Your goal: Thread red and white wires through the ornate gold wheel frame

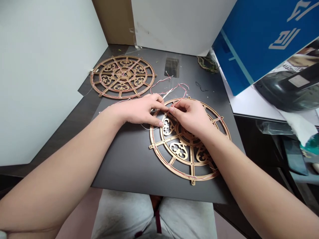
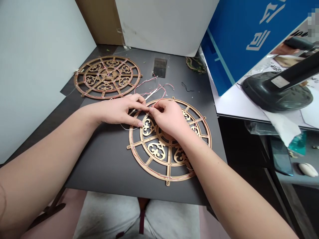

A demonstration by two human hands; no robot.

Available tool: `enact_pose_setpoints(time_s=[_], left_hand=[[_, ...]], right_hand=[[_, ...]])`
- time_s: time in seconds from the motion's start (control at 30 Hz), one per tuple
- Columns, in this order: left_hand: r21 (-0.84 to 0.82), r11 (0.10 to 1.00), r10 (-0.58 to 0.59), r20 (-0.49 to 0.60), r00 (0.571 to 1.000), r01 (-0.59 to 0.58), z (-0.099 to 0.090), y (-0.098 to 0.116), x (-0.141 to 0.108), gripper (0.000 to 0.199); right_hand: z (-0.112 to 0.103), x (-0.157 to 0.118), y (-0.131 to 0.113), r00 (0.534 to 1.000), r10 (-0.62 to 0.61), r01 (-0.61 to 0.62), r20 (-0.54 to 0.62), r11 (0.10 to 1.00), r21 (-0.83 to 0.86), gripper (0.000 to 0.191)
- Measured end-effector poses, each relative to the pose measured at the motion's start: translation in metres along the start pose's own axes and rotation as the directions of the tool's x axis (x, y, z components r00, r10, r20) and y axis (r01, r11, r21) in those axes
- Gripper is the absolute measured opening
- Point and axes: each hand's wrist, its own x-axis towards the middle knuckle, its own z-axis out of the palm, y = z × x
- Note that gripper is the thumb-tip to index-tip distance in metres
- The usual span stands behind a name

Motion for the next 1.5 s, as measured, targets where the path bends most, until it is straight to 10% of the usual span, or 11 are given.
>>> enact_pose_setpoints(time_s=[1.5], left_hand=[[-0.224,0.974,-0.107,-0.278,0.954,0.044,0.01,0.009,0.009,0.033]], right_hand=[[-0.004,0.001,0.001,0.987,-0.137,0.126,0.086,0.984,0.128,0.018]])
